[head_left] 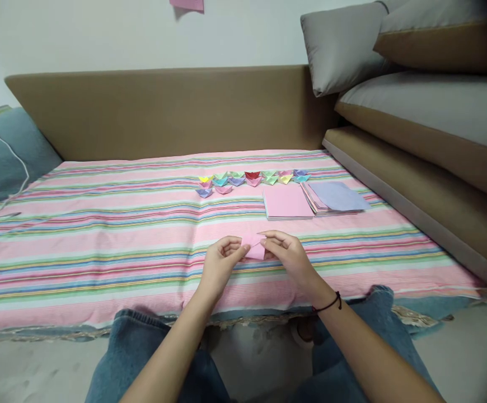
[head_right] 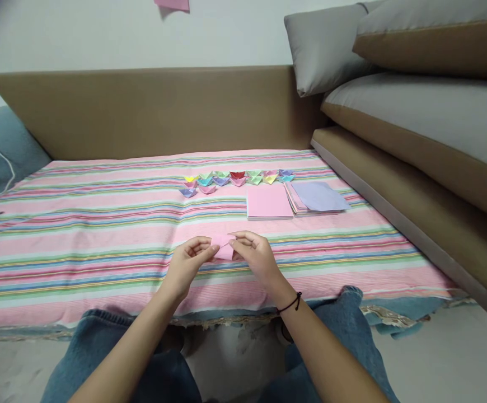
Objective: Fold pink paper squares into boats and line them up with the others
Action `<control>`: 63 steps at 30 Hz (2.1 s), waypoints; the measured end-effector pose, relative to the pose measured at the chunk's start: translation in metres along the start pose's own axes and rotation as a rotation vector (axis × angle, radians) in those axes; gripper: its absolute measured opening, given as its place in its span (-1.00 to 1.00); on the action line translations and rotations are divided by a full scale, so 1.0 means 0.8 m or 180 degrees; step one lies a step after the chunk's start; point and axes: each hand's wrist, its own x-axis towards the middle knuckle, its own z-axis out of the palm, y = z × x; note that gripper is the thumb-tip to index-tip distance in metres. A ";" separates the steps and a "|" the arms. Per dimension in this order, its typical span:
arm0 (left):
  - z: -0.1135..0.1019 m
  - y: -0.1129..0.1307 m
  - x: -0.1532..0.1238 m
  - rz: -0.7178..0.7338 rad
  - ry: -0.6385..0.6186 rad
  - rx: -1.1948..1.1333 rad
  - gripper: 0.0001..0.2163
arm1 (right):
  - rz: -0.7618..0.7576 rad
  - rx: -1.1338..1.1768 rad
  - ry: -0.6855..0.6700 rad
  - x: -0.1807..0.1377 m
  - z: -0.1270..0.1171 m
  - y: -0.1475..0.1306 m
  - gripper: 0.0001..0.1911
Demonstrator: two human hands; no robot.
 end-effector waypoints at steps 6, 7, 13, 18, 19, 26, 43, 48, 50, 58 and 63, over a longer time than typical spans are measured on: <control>0.001 -0.001 -0.002 -0.0089 0.0100 -0.0340 -0.71 | -0.0045 0.0142 -0.0277 -0.001 0.005 0.007 -0.40; 0.000 0.001 -0.002 -0.0055 0.0027 -0.0348 -0.68 | -0.0096 0.0152 -0.0206 -0.001 0.005 0.007 -0.41; -0.007 0.008 0.001 0.0223 -0.0517 0.0362 -0.59 | -0.0526 -0.0253 -0.0006 -0.001 0.002 0.005 -0.68; -0.013 0.007 0.005 0.0483 -0.0210 0.0654 -0.76 | -0.0549 -0.0453 0.0041 -0.001 0.001 0.004 -0.73; -0.013 0.006 0.005 0.0539 -0.0140 0.0671 -0.79 | -0.0548 -0.0452 0.0050 -0.001 0.001 0.004 -0.73; -0.012 0.007 0.003 0.0264 0.0082 0.0352 -0.77 | -0.0649 -0.0543 0.0116 -0.003 0.000 0.002 -0.79; -0.003 0.011 -0.003 0.0686 -0.0552 0.0592 -0.79 | -0.0292 -0.0234 0.0163 -0.002 0.000 0.004 -0.73; -0.005 0.009 -0.002 0.0900 -0.0751 0.0971 -0.86 | -0.0486 -0.0419 0.0098 -0.003 0.000 0.003 -0.74; -0.006 0.006 0.000 0.0917 -0.0569 0.0877 -0.83 | -0.0394 -0.0352 0.0128 -0.003 -0.001 0.003 -0.70; -0.006 0.005 0.001 0.0809 -0.0250 0.0634 -0.81 | -0.0382 -0.0235 0.0463 0.000 -0.001 0.006 -0.69; -0.007 0.003 0.001 0.0687 -0.0728 0.0837 -0.79 | -0.0388 -0.0388 0.0461 -0.002 -0.001 0.004 -0.74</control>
